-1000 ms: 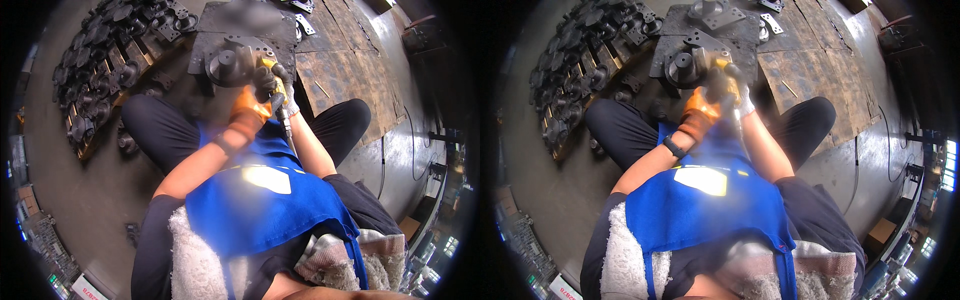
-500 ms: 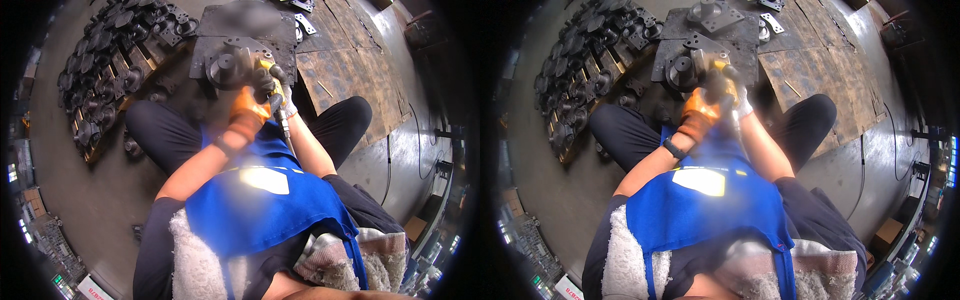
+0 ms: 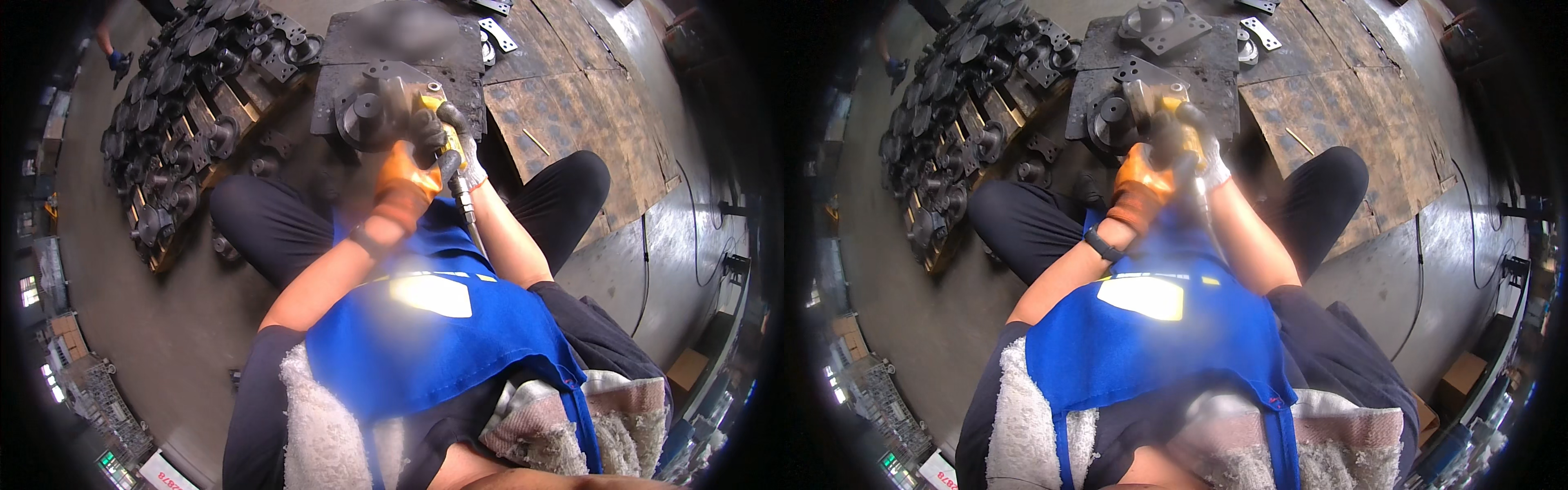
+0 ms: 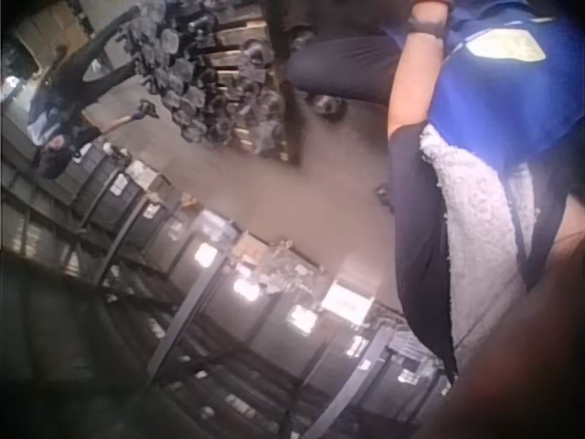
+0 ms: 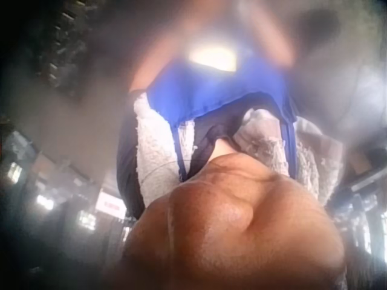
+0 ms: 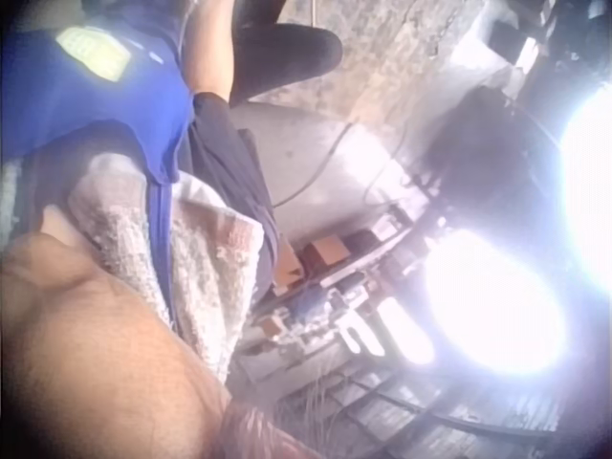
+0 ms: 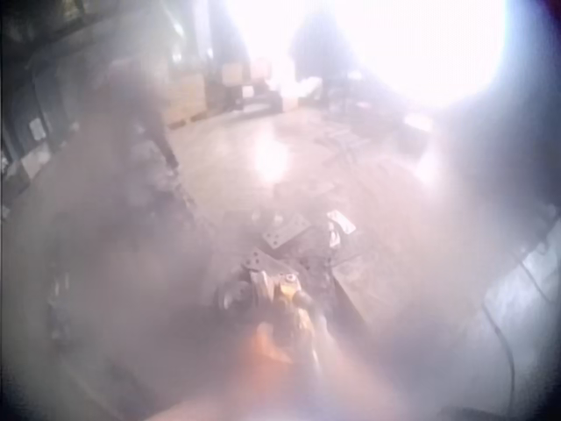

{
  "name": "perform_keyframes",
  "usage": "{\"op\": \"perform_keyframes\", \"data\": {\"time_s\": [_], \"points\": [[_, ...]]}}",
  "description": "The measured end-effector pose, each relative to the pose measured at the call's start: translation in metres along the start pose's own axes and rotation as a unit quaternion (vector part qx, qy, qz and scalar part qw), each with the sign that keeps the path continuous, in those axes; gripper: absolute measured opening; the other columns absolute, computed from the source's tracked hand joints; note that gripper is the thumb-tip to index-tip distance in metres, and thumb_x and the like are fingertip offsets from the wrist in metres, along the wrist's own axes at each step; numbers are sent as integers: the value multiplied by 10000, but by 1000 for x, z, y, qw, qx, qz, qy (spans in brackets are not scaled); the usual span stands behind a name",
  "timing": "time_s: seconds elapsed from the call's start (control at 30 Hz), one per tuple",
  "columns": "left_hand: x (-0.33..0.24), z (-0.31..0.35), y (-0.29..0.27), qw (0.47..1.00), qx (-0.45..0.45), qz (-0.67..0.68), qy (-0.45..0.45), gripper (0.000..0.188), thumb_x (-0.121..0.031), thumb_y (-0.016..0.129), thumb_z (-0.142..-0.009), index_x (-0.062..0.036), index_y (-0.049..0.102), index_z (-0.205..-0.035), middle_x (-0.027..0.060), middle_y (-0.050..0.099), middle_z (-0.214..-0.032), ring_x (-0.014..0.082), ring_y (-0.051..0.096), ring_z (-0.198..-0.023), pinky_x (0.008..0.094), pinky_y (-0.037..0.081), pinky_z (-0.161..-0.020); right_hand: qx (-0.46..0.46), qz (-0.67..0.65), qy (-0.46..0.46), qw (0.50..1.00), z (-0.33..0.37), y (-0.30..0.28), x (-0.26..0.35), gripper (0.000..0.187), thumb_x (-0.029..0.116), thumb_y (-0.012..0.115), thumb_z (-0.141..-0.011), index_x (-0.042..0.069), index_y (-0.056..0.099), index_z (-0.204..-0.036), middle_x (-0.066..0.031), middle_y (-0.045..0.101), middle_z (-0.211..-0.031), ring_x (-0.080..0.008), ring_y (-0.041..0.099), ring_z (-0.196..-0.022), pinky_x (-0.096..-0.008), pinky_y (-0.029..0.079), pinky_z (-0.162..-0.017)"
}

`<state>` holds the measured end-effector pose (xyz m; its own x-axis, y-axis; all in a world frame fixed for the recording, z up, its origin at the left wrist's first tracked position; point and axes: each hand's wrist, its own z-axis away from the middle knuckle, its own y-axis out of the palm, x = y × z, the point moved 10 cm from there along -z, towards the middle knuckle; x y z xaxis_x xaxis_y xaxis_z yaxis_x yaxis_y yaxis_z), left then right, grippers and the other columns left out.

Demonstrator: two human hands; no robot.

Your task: The person sits on the floor and uses a handheld angle grinder to smooth the surface of metal parts. They hold each part with a gloved hand and move the grinder across the surface, then place the finished part aside and pick up another.

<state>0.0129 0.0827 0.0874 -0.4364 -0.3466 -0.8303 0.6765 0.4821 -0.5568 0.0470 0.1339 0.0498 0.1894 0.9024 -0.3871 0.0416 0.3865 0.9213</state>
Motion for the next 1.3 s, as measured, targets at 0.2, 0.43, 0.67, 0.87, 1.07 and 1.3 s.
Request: {"op": "perform_keyframes", "data": {"time_s": [0.2,0.43,0.67,0.87,1.07,1.3], "points": [[-14,1,-4,990,6,141,7,582,-458,784,-709,21,610,-990,190,679,-915,325,666,-865,379,525,-754,60,64,35,996,-7,-1,5,362,268,663,-880,-8,598,-1105,-76,652,-911,-146,628,-687,-242,535,-654],[-40,9,-10,994,67,83,-33,532,-169,773,-791,19,506,-1211,115,640,-1123,167,619,-1012,309,514,-864,38,62,-27,997,-1,13,4,375,270,652,-879,13,587,-1144,-90,648,-930,-152,638,-755,-257,554,-694],[-33,8,-9,999,2,-48,9,712,-524,798,-687,1,558,-1104,205,681,-932,346,673,-849,399,523,-738,93,18,47,994,7,47,-18,367,261,669,-874,19,597,-1140,-86,648,-937,-146,642,-782,-258,557,-728],[-20,7,-4,1000,7,-4,9,652,-563,751,-718,17,624,-985,239,683,-910,394,671,-859,431,536,-736,-31,10,32,999,6,9,-4,322,184,703,-846,-24,562,-1046,-73,583,-877,-126,552,-622,-238,513,-564],[-8,-1,6,998,44,-18,-35,623,-478,799,-711,-3,594,-1059,195,688,-939,333,676,-879,386,518,-768,-16,5,45,999,2,8,-5,335,190,701,-855,-46,561,-1047,-86,596,-867,-132,560,-621,-233,521,-568],[-12,1,0,998,37,1,-57,646,-467,813,-706,11,591,-1079,193,689,-968,310,680,-892,376,517,-782,-31,7,25,999,-1,-2,4,338,208,689,-868,-58,565,-1035,-86,596,-851,-138,564,-623,-240,518,-549]]}}
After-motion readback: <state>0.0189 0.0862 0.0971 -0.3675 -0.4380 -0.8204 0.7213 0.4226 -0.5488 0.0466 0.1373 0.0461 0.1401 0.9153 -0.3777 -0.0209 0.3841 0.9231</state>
